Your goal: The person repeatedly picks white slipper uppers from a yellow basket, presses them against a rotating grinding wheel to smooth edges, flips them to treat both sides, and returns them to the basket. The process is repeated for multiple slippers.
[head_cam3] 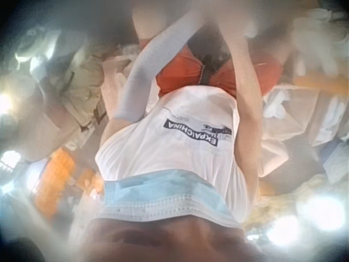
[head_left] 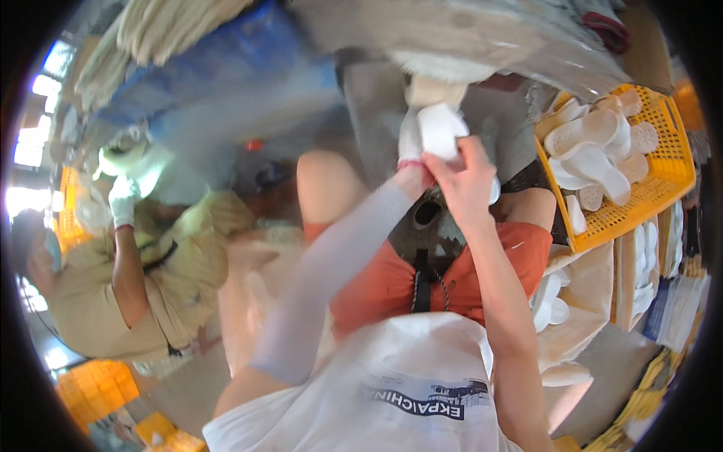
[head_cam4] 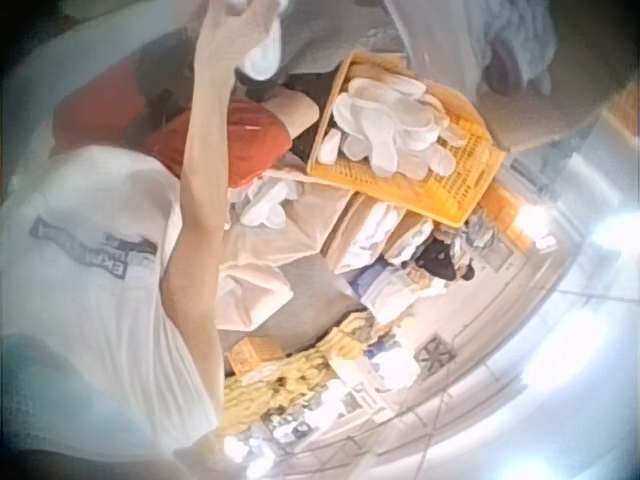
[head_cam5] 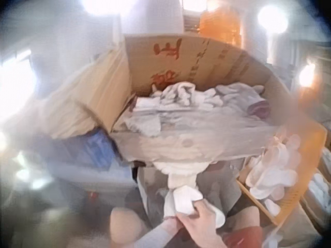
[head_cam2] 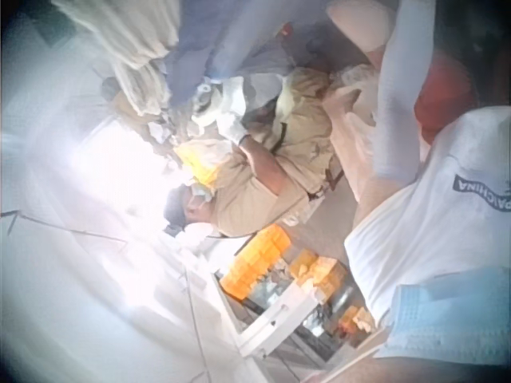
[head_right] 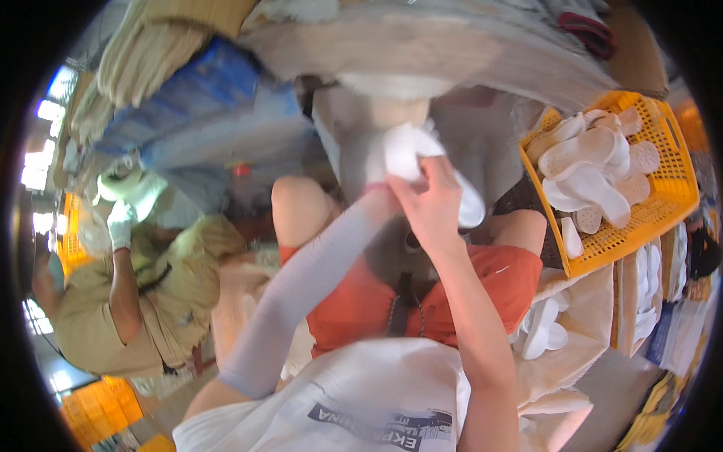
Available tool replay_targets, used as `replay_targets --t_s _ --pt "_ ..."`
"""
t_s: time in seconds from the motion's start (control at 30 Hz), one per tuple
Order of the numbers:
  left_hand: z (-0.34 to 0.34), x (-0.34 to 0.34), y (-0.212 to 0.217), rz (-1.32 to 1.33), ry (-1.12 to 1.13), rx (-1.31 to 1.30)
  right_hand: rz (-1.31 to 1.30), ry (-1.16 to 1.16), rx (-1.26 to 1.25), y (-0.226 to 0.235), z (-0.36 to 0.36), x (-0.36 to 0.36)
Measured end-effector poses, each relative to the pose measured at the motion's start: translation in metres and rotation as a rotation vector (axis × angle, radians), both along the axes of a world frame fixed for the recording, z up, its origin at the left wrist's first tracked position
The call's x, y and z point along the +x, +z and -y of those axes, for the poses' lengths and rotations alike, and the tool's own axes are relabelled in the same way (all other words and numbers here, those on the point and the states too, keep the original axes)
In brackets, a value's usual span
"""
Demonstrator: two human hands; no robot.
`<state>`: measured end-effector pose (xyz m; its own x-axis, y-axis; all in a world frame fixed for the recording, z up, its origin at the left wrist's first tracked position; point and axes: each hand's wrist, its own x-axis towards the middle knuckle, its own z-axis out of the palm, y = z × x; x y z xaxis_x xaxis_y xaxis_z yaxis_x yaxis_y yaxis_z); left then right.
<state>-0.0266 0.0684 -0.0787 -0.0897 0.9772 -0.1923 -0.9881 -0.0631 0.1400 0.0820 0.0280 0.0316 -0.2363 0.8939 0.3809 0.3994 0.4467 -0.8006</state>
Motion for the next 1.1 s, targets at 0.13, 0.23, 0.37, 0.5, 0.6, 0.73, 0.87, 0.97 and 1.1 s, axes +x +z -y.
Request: replay_targets --t_s 0.13,0.23,0.37,0.5,0.6,0.73,0.87,0.97,1.1 --pt "0.002 0.000 -0.008 -0.067 -0.089 -0.125 0.111 0.242 -0.098 0.008 -0.004 0.009" --pt "-0.005 -0.007 -0.002 -0.279 -0.093 -0.452 0.083 0.332 -0.411 0.023 0.005 0.012" --pt "-0.028 -0.025 0.007 -0.084 0.033 -0.356 0.419 0.280 -0.352 0.050 0.019 0.007" --pt "-0.039 -0.034 -0.011 -0.218 -0.069 -0.402 0.543 0.192 -0.038 0.076 0.006 -0.002" --pt "-0.031 -0.024 -0.035 -0.475 -0.064 -0.401 0.523 0.240 -0.158 0.089 0.026 0.017" --pt "-0.019 -0.021 -0.041 -0.045 -0.094 -0.210 0.331 0.279 -0.077 0.062 0.046 0.046" --pt "-0.019 -0.034 -0.009 -0.190 -0.043 -0.438 0.236 0.181 0.065 -0.009 0.005 0.038" --pt "-0.004 -0.024 0.013 -0.552 -0.034 -0.513 0.200 0.086 0.023 -0.033 -0.019 0.009" --pt "0.016 -0.006 0.016 -0.607 -0.016 -0.287 0.197 -0.040 0.134 -0.028 -0.025 -0.021"
